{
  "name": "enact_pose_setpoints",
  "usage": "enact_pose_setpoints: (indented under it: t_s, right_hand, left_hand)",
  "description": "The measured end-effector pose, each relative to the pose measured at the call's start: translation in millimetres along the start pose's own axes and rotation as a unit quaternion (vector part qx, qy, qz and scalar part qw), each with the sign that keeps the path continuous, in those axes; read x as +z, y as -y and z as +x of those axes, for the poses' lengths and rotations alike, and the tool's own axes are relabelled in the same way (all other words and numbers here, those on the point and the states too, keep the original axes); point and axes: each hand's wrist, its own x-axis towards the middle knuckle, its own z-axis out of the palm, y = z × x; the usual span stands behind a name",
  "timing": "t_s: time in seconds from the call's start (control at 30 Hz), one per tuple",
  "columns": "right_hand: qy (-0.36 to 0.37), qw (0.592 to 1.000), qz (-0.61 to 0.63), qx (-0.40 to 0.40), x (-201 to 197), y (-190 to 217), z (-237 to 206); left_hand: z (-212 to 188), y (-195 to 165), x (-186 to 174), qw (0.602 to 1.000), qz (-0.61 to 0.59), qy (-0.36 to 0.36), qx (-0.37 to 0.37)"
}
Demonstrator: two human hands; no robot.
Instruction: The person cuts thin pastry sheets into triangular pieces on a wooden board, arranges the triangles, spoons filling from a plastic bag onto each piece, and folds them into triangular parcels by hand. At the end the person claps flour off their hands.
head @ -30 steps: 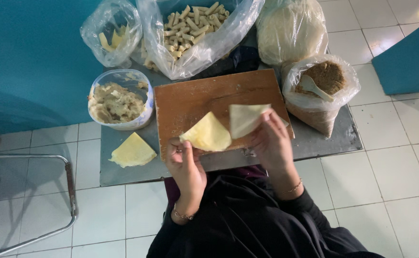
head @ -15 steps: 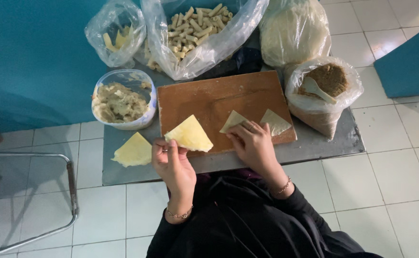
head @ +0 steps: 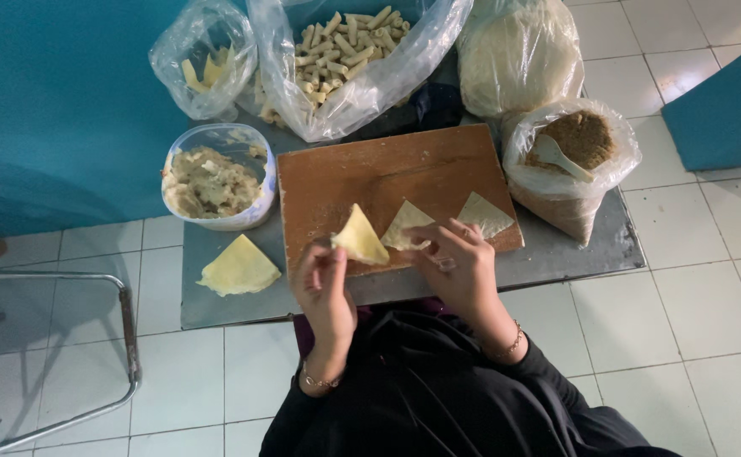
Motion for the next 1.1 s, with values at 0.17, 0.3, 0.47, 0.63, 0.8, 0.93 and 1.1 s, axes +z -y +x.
enact_pose_setpoints:
  t_s: [0.17, 0.3, 0.47, 0.63, 0.8, 0.93, 1.1]
  right_hand:
    - [-0.05, 0.994, 0.066, -0.072, 7.6, 9.1, -6.1]
    - [-0.026, 0.993, 0.105, -0.038, 4.7, 6.2, -10.1]
    - [-0.007, 0.993, 0.117, -0.032, 5.1, -4.4, -8.5]
    - [0.05, 0.956, 0.282, 0.07, 3.8, -18.9, -10.8]
    - [0.058, 0.938, 0.327, 0.097, 7.6, -23.2, -13.9]
    - [0.085, 0.93, 0.336, 0.124, 1.2, -22.7, -12.9]
    - [0.093, 0.94, 0.309, 0.107, -6.3, -20.2, -10.3]
  left_hand:
    - [-14.0, -6.1, 12.9, 0.992, 0.037, 0.092, -0.078]
    - [-13.5, -12.6, 15.3, 0.989, 0.038, 0.117, -0.078]
    - [-10.0, -19.5, 20.7, 0.983, 0.025, 0.14, -0.118]
    - [-6.4, -25.0, 27.2, 0.977, 0.051, 0.176, -0.113]
    - [-4.9, -26.7, 28.4, 0.972, 0.096, 0.178, -0.118]
    - [-4.6, -28.5, 26.6, 0.964, 0.172, 0.199, -0.039]
    - [-2.2, -31.4, 27.6, 0.934, 0.259, 0.225, 0.1]
